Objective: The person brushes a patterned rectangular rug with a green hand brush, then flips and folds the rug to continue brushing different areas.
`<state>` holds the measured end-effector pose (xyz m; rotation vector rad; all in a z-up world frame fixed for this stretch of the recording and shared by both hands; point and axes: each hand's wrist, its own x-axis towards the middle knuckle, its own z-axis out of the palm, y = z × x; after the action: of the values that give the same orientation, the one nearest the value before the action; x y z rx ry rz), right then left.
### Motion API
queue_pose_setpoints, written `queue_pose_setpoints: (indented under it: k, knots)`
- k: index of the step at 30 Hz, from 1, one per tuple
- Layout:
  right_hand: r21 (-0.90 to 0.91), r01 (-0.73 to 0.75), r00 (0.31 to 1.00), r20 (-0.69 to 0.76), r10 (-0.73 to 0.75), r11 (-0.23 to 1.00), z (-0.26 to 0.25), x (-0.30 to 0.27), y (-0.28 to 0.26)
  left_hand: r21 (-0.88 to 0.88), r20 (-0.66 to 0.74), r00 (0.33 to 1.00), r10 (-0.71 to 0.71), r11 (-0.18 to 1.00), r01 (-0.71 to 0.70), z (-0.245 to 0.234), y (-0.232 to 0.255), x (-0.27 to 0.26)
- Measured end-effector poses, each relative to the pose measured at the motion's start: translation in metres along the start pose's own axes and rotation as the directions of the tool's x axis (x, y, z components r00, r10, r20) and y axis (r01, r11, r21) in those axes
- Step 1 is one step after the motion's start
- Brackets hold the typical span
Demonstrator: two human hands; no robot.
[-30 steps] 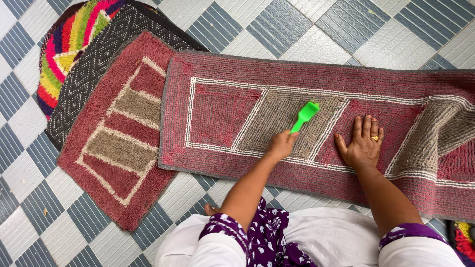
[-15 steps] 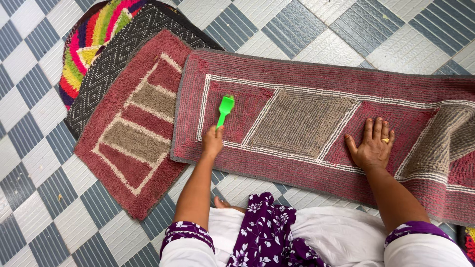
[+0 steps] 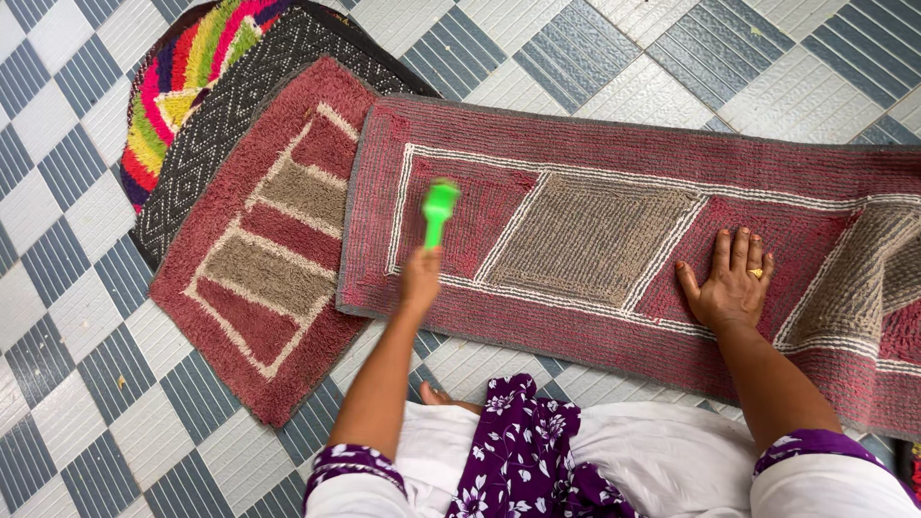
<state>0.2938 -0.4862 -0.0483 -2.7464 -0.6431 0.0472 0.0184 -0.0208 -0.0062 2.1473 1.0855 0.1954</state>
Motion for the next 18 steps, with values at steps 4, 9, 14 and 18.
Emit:
queue_pose_setpoints:
  k: [4, 9, 14, 18]
  knots:
    - [-0.007, -0.004, 1.000, 0.012, 0.005, 1.000, 0.001, 0.000, 0.000, -0.091, 0.306, 0.935, 0.178, 0.983, -0.158, 0.105, 0.086, -0.038]
    - [-0.015, 0.001, 1.000, 0.001, -0.001, 1.000, 0.003, 0.002, 0.001, -0.048, 0.451, 0.858, 0.246, 0.967, -0.252, 0.177, 0.156, -0.068]
    - [-0.011, -0.013, 1.000, 0.021, 0.013, 1.000, 0.001, 0.002, 0.000, 0.069, 0.425, 0.885, 0.188, 0.969, -0.239, 0.162, 0.139, -0.050]
    - [-0.007, -0.010, 1.000, 0.014, 0.010, 1.000, 0.001, 0.000, 0.000, 0.214, 0.367, 0.918, 0.148, 0.947, -0.239, 0.117, 0.110, -0.025]
